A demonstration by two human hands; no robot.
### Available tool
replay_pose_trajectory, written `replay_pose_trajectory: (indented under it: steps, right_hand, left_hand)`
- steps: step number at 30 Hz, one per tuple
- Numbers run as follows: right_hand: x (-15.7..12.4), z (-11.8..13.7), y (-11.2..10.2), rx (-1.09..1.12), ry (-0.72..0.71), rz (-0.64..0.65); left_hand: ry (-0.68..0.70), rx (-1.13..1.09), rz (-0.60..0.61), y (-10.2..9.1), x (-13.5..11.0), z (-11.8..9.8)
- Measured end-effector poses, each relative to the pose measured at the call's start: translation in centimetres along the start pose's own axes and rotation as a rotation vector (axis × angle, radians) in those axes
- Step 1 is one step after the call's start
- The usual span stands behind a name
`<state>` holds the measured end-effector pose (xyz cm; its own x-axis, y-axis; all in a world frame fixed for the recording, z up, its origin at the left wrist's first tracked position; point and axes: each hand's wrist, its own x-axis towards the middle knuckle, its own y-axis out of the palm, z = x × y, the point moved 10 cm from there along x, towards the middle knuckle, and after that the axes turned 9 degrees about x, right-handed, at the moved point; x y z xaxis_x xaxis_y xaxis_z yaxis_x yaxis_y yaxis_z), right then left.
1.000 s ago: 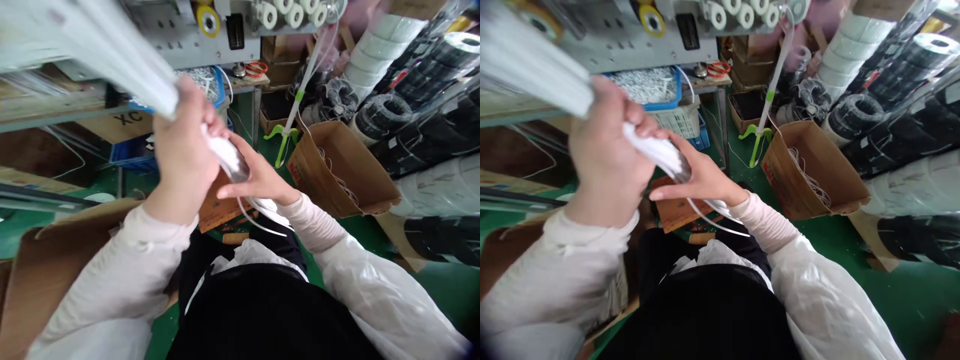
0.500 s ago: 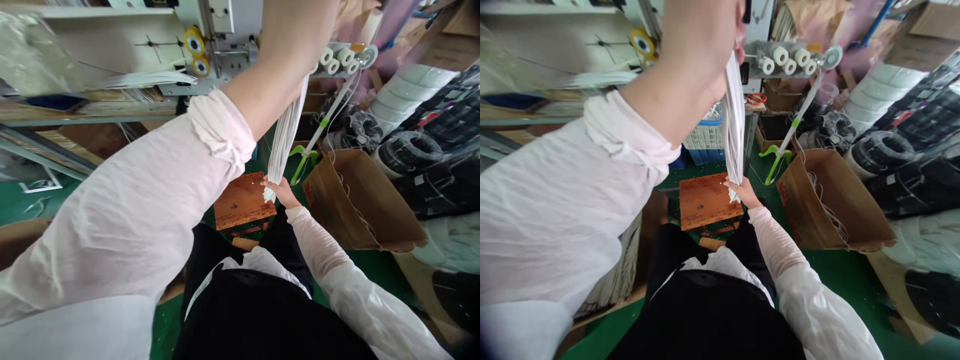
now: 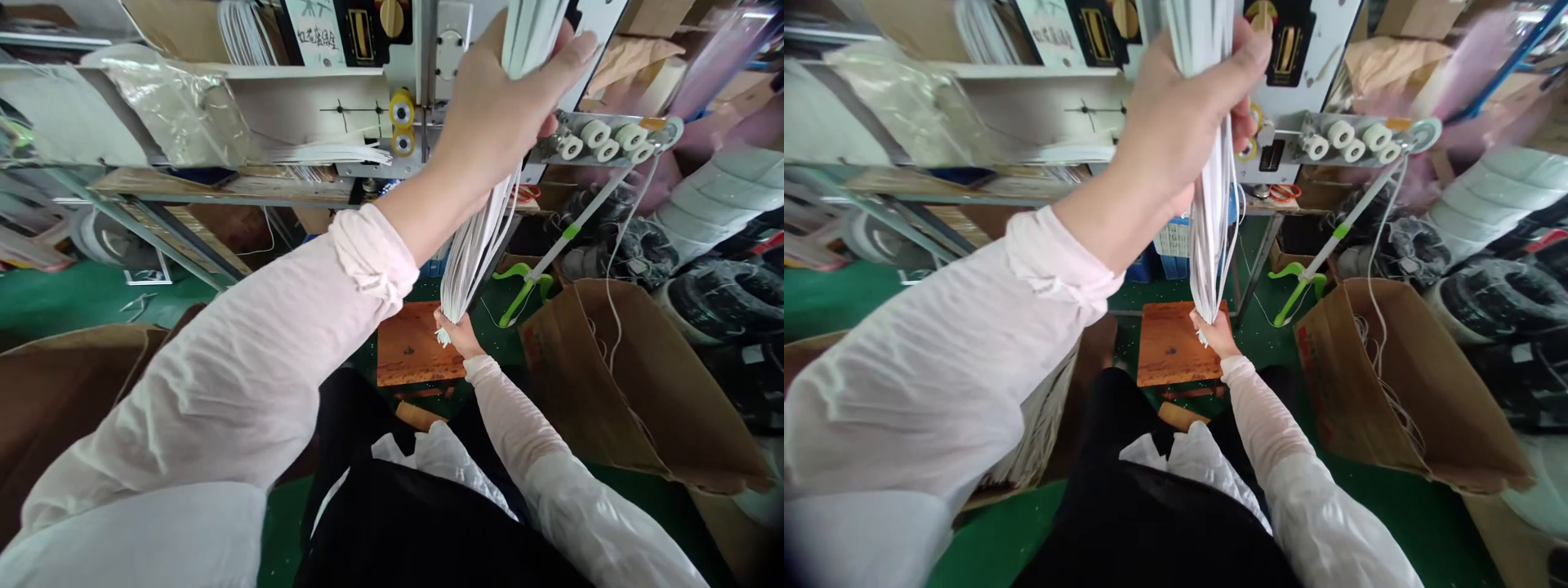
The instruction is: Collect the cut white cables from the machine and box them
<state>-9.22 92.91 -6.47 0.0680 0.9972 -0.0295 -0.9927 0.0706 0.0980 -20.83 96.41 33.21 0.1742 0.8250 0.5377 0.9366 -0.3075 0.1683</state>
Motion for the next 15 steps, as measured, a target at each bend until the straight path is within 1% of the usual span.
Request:
replay_pose_trajectory:
  steps: [2,4,7,9,12,15]
  right_hand:
    - [0.2,-0.7,0.1,-0.005,0.018,0.004]
    - [0.4,-1.9,-0.2,-0.022,0.049,-0.028]
    - [0.9,-3.5,-0.7,-0.059,0.077,-0.046]
    - [1.2,-3.8,-1.0,-0.024,0.064,-0.049]
    - [1.4,-2.9,-1.1,0.111,0.014,-0.088]
    - [1.2,-1.2,-0.8,0.157,-0.034,-0.096]
  left_hand:
    - [0.014,0.007,0.002,-1.4,-0.8,0.5]
    - [-0.036,0.023,-0.030,-3.0,-1.8,1.8]
    - [-0.139,-0.002,-0.116,-5.4,-3.1,4.5]
    - [-0.165,-0.016,-0.175,-6.8,-3.5,5.5]
    - [-0.168,0.000,-0.282,-8.6,-3.7,5.8]
    - [-0.111,-0.048,-0.323,-9.3,-3.8,4.6]
